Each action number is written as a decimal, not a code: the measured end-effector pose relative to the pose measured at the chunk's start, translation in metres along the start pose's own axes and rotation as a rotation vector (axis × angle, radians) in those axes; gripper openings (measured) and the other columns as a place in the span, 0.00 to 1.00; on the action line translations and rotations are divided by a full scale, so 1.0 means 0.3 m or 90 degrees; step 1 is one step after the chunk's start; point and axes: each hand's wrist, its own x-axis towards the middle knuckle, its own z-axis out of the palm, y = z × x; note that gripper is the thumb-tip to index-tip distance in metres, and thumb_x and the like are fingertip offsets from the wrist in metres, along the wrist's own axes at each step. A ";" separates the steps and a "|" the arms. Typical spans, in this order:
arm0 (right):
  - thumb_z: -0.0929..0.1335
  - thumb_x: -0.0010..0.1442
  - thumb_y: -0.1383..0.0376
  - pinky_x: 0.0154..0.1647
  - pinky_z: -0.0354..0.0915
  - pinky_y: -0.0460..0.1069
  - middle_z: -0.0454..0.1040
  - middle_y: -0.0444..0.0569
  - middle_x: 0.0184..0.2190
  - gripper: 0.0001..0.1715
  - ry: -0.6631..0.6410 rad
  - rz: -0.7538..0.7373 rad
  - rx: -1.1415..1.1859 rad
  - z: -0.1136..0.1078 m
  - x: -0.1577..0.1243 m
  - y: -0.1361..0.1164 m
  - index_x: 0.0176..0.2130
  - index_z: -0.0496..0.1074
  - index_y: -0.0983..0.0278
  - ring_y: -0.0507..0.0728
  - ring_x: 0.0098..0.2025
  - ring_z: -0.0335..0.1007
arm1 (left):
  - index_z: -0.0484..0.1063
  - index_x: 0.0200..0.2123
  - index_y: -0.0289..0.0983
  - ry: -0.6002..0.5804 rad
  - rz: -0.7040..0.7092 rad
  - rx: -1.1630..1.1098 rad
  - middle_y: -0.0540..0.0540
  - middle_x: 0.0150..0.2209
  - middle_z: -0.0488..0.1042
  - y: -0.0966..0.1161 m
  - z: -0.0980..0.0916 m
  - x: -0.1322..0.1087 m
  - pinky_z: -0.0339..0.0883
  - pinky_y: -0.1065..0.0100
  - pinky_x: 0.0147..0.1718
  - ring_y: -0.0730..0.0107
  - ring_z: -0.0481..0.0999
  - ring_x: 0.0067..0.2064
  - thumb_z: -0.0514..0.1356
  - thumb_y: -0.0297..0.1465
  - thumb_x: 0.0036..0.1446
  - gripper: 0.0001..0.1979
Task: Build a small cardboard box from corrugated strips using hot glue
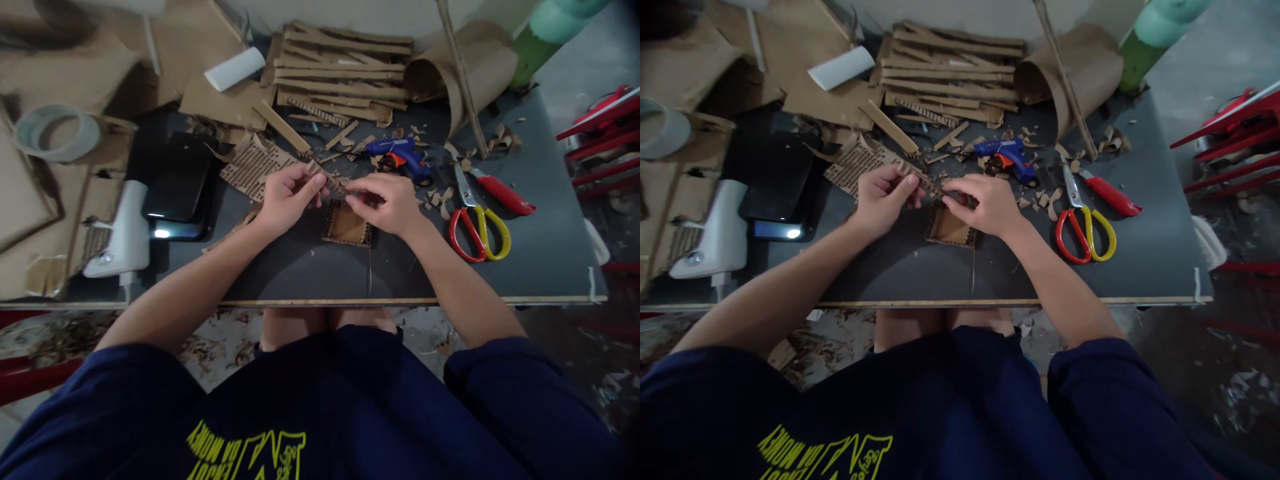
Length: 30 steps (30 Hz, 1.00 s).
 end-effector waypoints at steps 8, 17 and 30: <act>0.68 0.64 0.62 0.28 0.67 0.47 0.81 0.45 0.29 0.11 0.045 0.026 0.002 0.007 0.007 -0.036 0.36 0.81 0.61 0.51 0.27 0.74 | 0.75 0.31 0.36 -0.042 0.000 0.007 0.51 0.24 0.75 -0.012 -0.006 0.001 0.64 0.79 0.19 0.81 0.72 0.22 0.66 0.46 0.57 0.18; 0.62 0.68 0.62 0.26 0.63 0.45 0.76 0.43 0.26 0.12 0.028 0.106 0.087 0.005 0.006 -0.024 0.37 0.73 0.64 0.47 0.23 0.67 | 0.73 0.25 0.36 0.024 0.001 0.030 0.52 0.22 0.74 -0.031 -0.011 0.010 0.63 0.80 0.19 0.83 0.70 0.20 0.66 0.47 0.57 0.21; 0.67 0.66 0.59 0.41 0.72 0.53 0.81 0.50 0.39 0.11 -0.019 -0.005 -0.092 -0.007 -0.005 0.033 0.43 0.79 0.59 0.59 0.42 0.78 | 0.74 0.46 0.37 -0.147 -0.106 -0.099 0.50 0.25 0.80 0.016 -0.011 -0.009 0.62 0.79 0.13 0.78 0.73 0.16 0.66 0.49 0.56 0.23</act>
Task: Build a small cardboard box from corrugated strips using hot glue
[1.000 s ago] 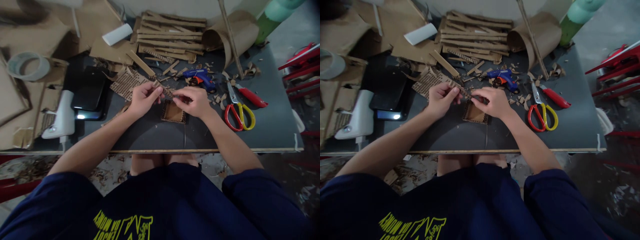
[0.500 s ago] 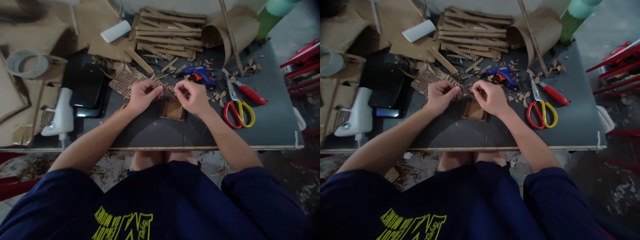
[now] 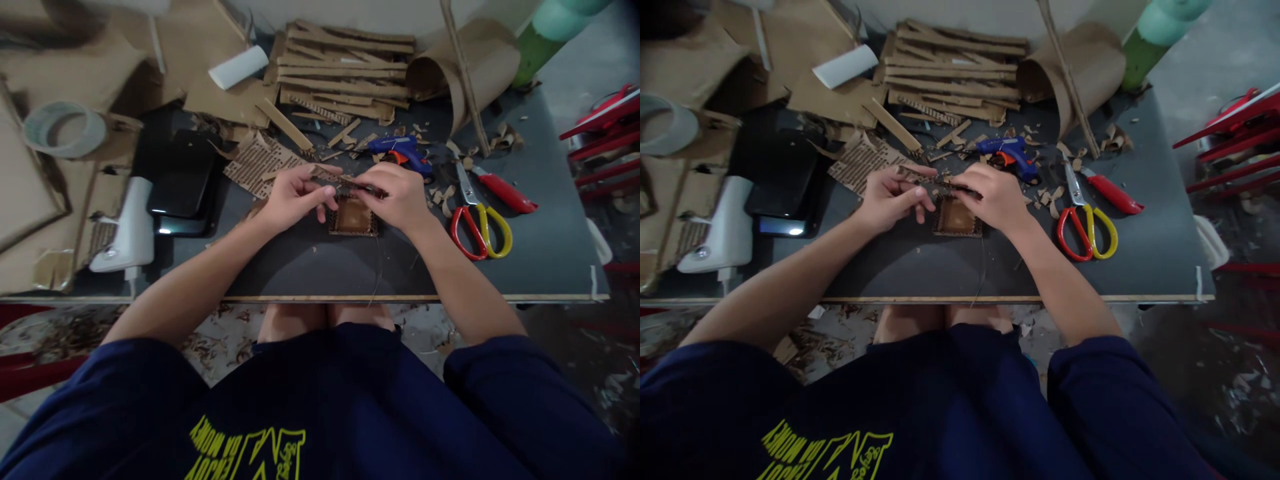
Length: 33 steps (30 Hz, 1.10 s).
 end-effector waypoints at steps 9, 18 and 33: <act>0.63 0.70 0.57 0.45 0.76 0.52 0.79 0.52 0.46 0.17 0.062 -0.008 0.019 0.023 -0.005 -0.007 0.50 0.75 0.62 0.57 0.46 0.78 | 0.74 0.49 0.41 0.062 0.272 0.348 0.49 0.32 0.80 0.000 0.005 -0.060 0.74 0.77 0.28 0.76 0.81 0.30 0.52 0.40 0.70 0.15; 0.64 0.68 0.57 0.46 0.76 0.53 0.80 0.50 0.46 0.17 0.024 -0.010 -0.003 -0.003 -0.005 -0.035 0.51 0.75 0.58 0.59 0.45 0.79 | 0.58 0.66 0.41 0.006 0.320 0.550 0.39 0.62 0.67 -0.014 -0.038 -0.016 0.63 0.51 0.64 0.53 0.67 0.65 0.51 0.38 0.68 0.25; 0.67 0.67 0.59 0.48 0.73 0.51 0.81 0.48 0.48 0.15 -0.043 -0.065 0.018 0.009 -0.009 -0.055 0.50 0.76 0.59 0.57 0.49 0.79 | 0.53 0.67 0.49 0.062 0.095 0.156 0.45 0.47 0.79 -0.071 0.011 0.007 0.79 0.70 0.30 0.69 0.82 0.36 0.59 0.44 0.64 0.31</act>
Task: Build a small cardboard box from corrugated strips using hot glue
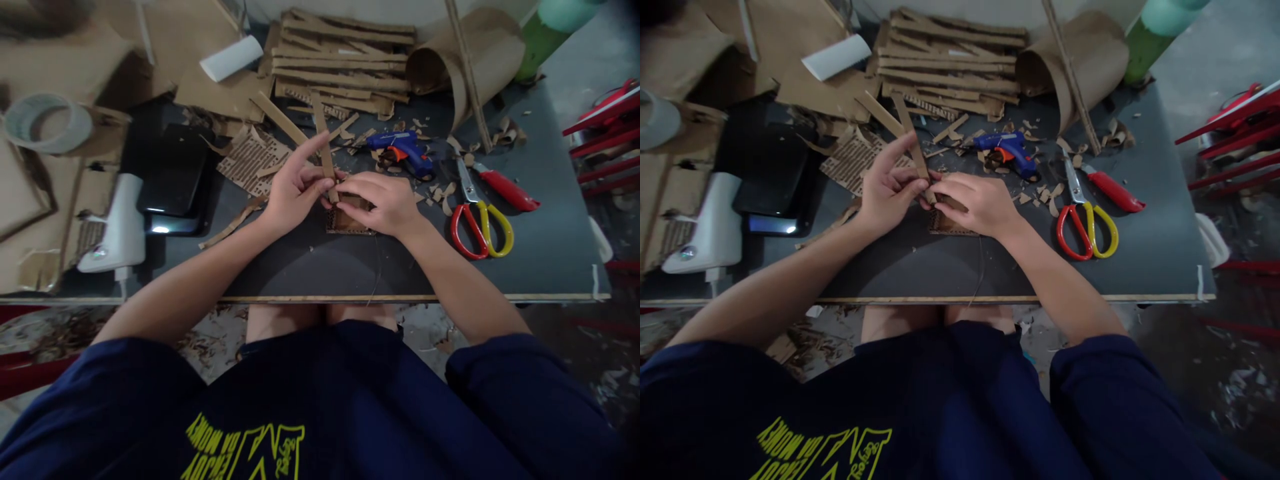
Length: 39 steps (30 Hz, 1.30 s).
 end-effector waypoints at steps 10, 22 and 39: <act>0.65 0.67 0.57 0.41 0.72 0.50 0.82 0.48 0.41 0.15 0.015 0.023 -0.003 0.008 0.002 0.002 0.45 0.78 0.60 0.56 0.41 0.79 | 0.69 0.49 0.40 0.044 -0.016 -0.024 0.44 0.39 0.81 -0.015 -0.012 0.007 0.77 0.74 0.28 0.68 0.82 0.35 0.64 0.54 0.54 0.28; 0.64 0.68 0.61 0.31 0.68 0.46 0.81 0.47 0.33 0.14 0.064 0.005 0.016 0.016 0.003 -0.004 0.41 0.79 0.62 0.52 0.31 0.77 | 0.72 0.30 0.36 0.068 -0.034 -0.117 0.50 0.27 0.77 0.010 0.009 0.019 0.75 0.75 0.21 0.76 0.77 0.23 0.69 0.54 0.47 0.26; 0.67 0.64 0.65 0.29 0.67 0.44 0.80 0.43 0.29 0.10 0.112 -0.023 0.004 0.010 0.007 -0.026 0.39 0.79 0.62 0.50 0.28 0.76 | 0.74 0.42 0.34 0.021 -0.267 -0.267 0.51 0.32 0.80 0.034 0.001 0.019 0.77 0.79 0.30 0.78 0.81 0.29 0.72 0.51 0.41 0.32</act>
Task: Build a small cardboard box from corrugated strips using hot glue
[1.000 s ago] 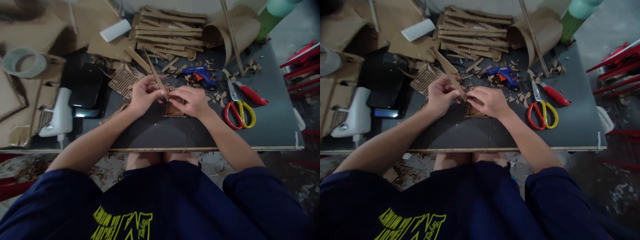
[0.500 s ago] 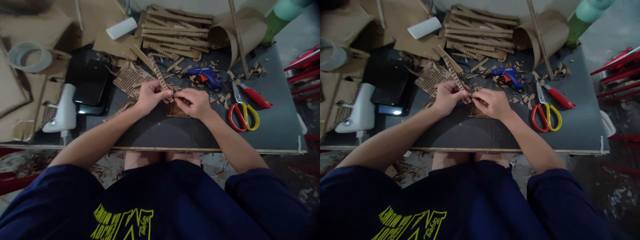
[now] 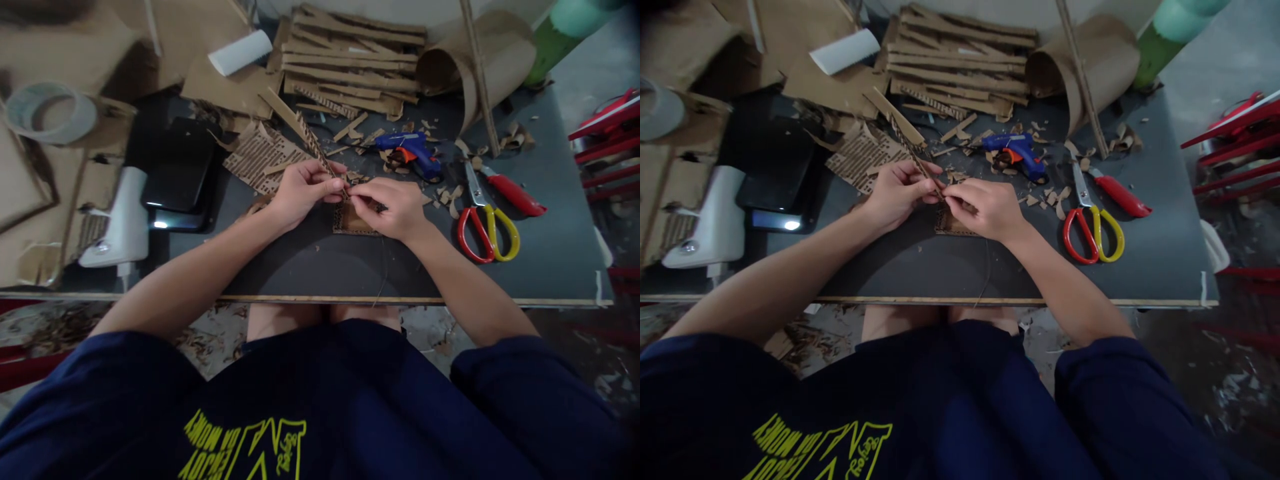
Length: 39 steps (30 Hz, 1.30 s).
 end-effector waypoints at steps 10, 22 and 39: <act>0.65 0.65 0.63 0.30 0.67 0.45 0.79 0.43 0.28 0.12 -0.005 0.018 -0.048 0.004 -0.002 -0.002 0.37 0.79 0.62 0.50 0.28 0.75 | 0.73 0.36 0.34 0.017 0.060 0.029 0.50 0.31 0.80 -0.019 -0.001 0.005 0.77 0.78 0.29 0.75 0.81 0.31 0.72 0.52 0.41 0.29; 0.67 0.63 0.66 0.29 0.67 0.44 0.79 0.43 0.27 0.09 0.022 0.005 -0.034 0.009 -0.001 -0.002 0.37 0.78 0.63 0.50 0.28 0.76 | 0.73 0.34 0.34 0.045 0.060 -0.045 0.52 0.27 0.78 -0.015 0.013 0.007 0.76 0.79 0.27 0.78 0.79 0.28 0.75 0.47 0.38 0.27; 0.67 0.55 0.72 0.28 0.63 0.44 0.76 0.41 0.24 0.06 0.073 0.001 -0.074 0.017 0.007 -0.020 0.30 0.74 0.63 0.49 0.25 0.72 | 0.72 0.35 0.35 0.006 0.073 -0.026 0.53 0.26 0.78 -0.015 0.017 0.002 0.77 0.77 0.30 0.76 0.80 0.29 0.74 0.49 0.40 0.27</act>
